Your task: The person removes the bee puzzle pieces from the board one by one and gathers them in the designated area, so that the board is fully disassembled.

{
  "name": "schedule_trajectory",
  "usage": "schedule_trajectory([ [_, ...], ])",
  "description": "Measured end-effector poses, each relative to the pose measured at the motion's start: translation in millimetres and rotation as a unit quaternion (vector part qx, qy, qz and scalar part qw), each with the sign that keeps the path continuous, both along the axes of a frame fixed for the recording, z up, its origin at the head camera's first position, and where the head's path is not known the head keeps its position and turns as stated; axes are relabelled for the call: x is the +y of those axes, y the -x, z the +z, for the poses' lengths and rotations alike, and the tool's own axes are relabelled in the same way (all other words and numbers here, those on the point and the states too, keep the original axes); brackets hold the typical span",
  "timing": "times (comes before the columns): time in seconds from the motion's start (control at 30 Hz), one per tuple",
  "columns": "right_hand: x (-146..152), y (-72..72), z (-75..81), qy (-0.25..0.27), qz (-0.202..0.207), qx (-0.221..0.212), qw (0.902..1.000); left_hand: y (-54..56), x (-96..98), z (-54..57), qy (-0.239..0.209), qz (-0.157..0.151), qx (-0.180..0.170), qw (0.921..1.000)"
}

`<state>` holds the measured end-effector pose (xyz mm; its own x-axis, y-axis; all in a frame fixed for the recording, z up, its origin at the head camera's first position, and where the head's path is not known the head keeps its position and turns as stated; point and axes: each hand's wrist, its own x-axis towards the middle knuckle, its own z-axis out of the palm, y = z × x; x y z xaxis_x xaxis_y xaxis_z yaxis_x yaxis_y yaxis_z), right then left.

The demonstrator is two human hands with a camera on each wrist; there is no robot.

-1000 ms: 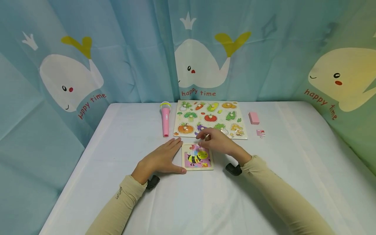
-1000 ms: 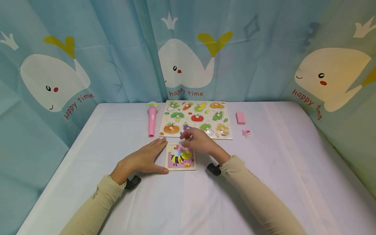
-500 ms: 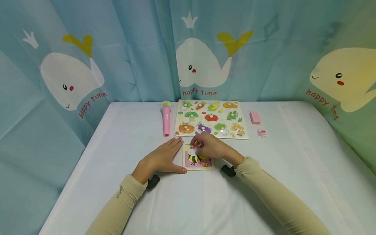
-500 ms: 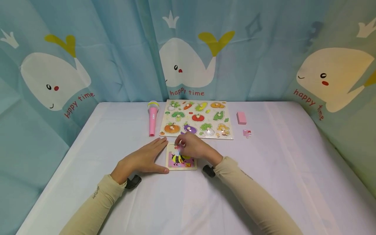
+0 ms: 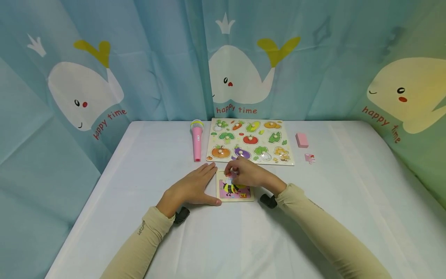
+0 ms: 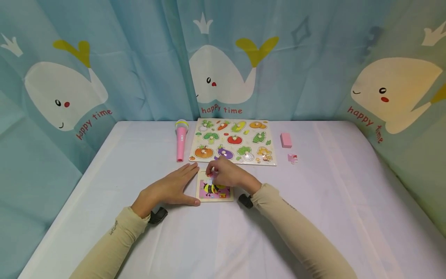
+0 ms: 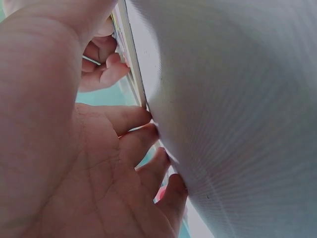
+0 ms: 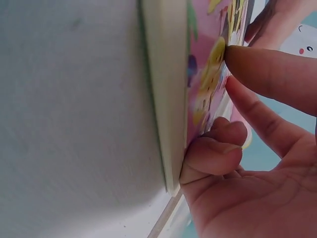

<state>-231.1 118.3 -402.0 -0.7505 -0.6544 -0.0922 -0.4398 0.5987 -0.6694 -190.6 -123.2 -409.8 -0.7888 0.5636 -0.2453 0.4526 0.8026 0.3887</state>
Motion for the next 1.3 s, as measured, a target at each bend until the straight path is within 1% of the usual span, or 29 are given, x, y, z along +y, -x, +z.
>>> schedule_trajectory([
  [0.27,1,-0.3,-1.5,0.016,0.009,0.024,0.9995,-0.2,-0.1,0.3,-0.001,0.0,0.001,1.0],
  [0.43,3,-0.2,-1.8,0.028,0.006,0.029,0.9992,0.0,-0.1,0.1,0.001,0.001,0.001,1.0],
  [0.57,4,0.4,-2.1,0.042,-0.024,0.021,0.9986,-0.7,-0.2,0.8,0.001,0.004,0.0,1.0],
  [0.67,4,1.6,-2.3,0.051,-0.055,0.006,0.9972,-1.0,-0.3,1.0,0.0,0.005,0.0,1.0],
  [0.73,5,3.3,-3.0,0.053,-0.07,-0.004,0.9962,-1.0,-0.4,0.5,0.0,0.005,0.002,1.0],
  [0.83,7,6.2,-3.6,0.062,-0.073,-0.021,0.9951,-0.7,-0.4,-0.5,0.001,0.004,0.001,1.0],
  [1.03,13,9.0,-2.8,0.086,-0.059,-0.044,0.9936,0.3,-0.3,-1.6,-0.002,0.001,0.002,1.0],
  [1.2,14,8.9,-2.8,0.093,-0.064,-0.048,0.9925,-0.9,-0.6,0.0,-0.001,0.004,0.001,1.0],
  [1.3,12,9.3,-3.4,0.083,-0.073,-0.046,0.9928,-1.5,-0.8,0.4,-0.004,0.005,0.0,1.0],
])
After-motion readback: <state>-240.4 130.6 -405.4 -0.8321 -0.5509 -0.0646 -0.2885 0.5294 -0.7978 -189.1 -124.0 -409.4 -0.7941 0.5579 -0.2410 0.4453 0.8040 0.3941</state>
